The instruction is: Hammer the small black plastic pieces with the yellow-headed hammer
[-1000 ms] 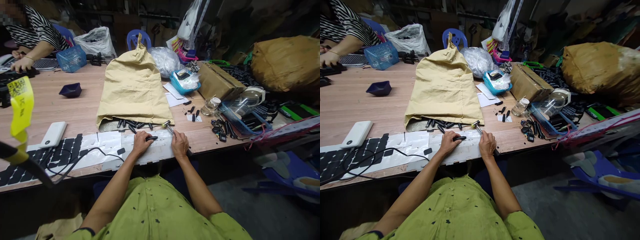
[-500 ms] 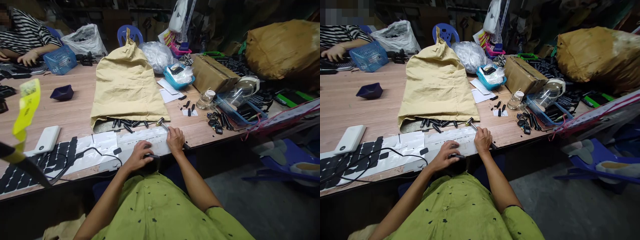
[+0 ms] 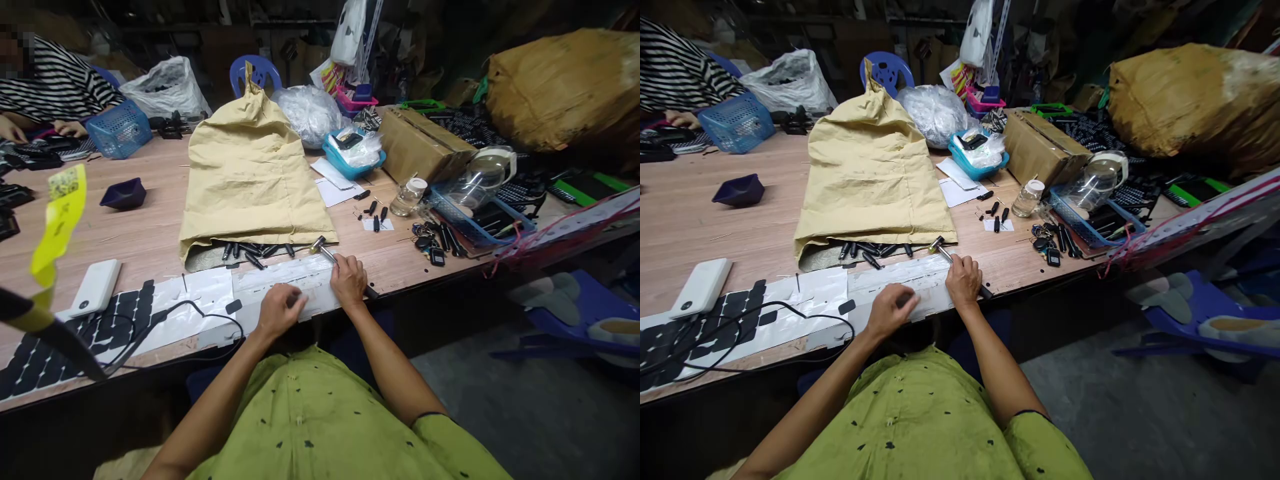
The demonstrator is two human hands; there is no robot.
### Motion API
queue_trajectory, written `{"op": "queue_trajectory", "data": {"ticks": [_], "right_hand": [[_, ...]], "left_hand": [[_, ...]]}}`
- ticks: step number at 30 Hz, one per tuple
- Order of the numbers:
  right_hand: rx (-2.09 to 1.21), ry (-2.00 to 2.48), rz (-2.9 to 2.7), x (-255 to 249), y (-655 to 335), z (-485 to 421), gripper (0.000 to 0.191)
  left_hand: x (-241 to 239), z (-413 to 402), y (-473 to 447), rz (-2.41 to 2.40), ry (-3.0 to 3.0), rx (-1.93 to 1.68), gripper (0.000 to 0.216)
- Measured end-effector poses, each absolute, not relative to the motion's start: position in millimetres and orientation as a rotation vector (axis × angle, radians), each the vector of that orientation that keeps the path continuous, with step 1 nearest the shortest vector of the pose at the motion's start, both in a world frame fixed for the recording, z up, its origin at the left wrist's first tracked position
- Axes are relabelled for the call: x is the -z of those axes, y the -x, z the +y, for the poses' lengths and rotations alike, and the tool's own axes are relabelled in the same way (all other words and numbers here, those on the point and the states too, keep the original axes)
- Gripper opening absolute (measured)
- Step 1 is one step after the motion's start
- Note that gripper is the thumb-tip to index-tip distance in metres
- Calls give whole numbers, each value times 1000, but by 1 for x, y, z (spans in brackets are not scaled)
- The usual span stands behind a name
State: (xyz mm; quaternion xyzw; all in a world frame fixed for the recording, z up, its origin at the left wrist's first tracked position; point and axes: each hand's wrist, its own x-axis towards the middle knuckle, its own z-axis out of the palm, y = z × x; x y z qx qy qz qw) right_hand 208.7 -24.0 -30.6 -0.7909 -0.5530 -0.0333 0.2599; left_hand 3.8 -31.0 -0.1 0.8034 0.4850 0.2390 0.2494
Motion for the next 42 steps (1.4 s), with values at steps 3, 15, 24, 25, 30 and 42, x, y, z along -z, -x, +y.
{"op": "queue_trajectory", "data": {"ticks": [3,15,24,25,30,42], "right_hand": [[87,2143,-1498,31,-208,-23,32],[74,2135,-1487,31,-206,-21,32],[-39,2088,-1456,24,-216,-26,34],[-51,2040,-1451,23,-216,-30,35],[-250,1730,-1523,16,-203,-57,39],[-372,1799,-1575,14,-190,-76,40]], "left_hand": [[-9,17,-29,1740,-1994,-671,24],[6,42,-14,1755,-2103,-567,9],[23,30,2,1495,-2141,-673,12],[23,31,1,1497,-2131,-669,12],[21,32,-2,1498,-2112,-663,12],[17,28,-12,1558,-2084,-597,17]]}}
